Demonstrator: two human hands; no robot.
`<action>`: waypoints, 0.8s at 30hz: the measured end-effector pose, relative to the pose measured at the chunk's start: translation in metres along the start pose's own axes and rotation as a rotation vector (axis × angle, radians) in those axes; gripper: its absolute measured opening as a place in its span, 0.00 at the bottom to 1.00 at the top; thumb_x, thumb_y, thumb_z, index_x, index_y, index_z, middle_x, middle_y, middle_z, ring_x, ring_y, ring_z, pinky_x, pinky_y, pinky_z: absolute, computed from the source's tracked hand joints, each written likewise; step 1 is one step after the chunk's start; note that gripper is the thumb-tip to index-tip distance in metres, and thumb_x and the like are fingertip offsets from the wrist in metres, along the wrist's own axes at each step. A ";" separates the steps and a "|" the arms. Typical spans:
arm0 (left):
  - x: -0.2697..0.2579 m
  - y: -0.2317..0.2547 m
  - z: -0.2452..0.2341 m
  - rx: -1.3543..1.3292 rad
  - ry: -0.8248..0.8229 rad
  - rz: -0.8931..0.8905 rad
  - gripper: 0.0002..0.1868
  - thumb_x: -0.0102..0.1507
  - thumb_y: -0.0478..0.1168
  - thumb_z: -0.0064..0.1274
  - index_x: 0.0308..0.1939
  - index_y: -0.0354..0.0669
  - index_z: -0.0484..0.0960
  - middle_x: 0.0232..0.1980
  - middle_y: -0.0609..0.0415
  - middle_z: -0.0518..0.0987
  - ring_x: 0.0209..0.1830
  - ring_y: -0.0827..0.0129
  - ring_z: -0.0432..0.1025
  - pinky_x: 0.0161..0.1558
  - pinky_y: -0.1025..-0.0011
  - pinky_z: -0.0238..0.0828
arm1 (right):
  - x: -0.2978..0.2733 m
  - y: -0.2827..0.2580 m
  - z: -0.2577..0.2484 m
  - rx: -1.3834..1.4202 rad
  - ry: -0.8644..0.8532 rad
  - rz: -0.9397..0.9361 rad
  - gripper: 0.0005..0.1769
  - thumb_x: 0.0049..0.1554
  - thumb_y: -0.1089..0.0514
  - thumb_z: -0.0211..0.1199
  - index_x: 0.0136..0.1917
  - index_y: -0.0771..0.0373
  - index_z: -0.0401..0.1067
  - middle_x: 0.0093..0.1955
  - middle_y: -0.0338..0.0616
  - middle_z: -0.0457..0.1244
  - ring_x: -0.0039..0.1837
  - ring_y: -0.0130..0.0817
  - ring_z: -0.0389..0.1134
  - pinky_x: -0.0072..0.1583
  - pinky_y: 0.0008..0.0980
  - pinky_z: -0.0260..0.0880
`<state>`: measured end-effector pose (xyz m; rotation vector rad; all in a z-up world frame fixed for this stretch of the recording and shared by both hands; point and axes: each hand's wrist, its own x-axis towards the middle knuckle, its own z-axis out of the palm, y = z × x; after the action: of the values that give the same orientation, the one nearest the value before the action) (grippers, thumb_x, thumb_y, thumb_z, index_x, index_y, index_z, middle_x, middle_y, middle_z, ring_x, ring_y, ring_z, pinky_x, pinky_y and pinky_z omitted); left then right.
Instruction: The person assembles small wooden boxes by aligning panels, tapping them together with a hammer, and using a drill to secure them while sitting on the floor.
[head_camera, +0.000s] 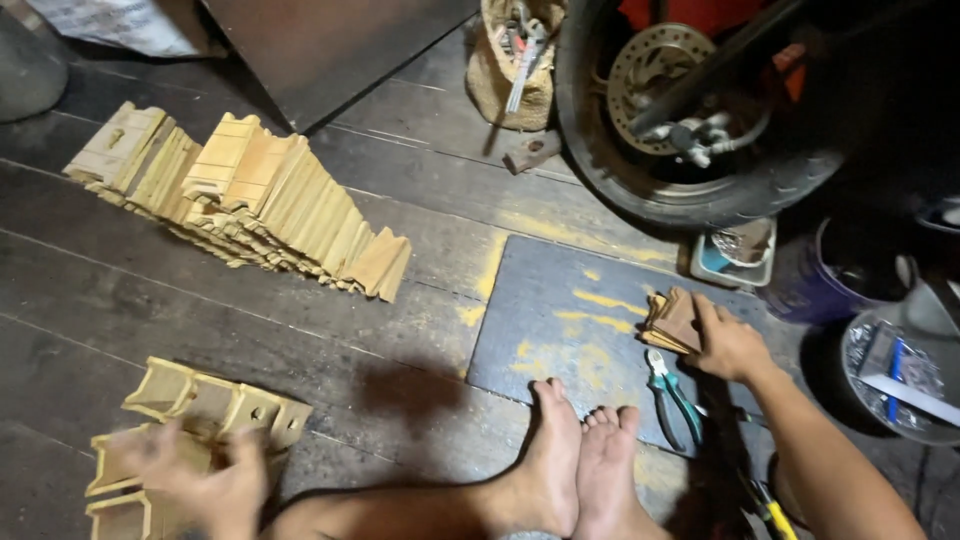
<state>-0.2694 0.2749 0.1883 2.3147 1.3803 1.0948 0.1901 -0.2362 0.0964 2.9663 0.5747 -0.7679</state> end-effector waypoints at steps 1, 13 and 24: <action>0.000 -0.014 0.028 -0.140 0.044 0.225 0.34 0.61 0.35 0.66 0.69 0.27 0.70 0.71 0.27 0.68 0.71 0.35 0.62 0.70 0.39 0.59 | -0.001 -0.003 -0.004 -0.021 -0.010 0.015 0.75 0.44 0.36 0.79 0.87 0.46 0.31 0.80 0.60 0.53 0.72 0.65 0.66 0.71 0.59 0.69; 0.029 0.096 0.203 -0.343 -0.293 0.628 0.37 0.61 0.45 0.59 0.70 0.30 0.68 0.79 0.25 0.60 0.77 0.25 0.56 0.71 0.31 0.53 | 0.010 0.022 0.011 0.081 0.091 -0.082 0.70 0.42 0.33 0.77 0.85 0.54 0.40 0.81 0.53 0.50 0.75 0.60 0.58 0.68 0.61 0.65; 0.053 0.052 0.325 0.376 -0.744 0.326 0.41 0.62 0.59 0.58 0.79 0.60 0.69 0.83 0.39 0.63 0.76 0.34 0.64 0.66 0.36 0.65 | -0.002 0.032 0.006 0.264 0.213 -0.134 0.68 0.32 0.42 0.88 0.79 0.65 0.60 0.61 0.59 0.64 0.71 0.62 0.65 0.74 0.54 0.66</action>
<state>0.0070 0.3467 0.0160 2.8330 0.9813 -0.0439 0.1974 -0.2671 0.0901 3.3085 0.7440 -0.5792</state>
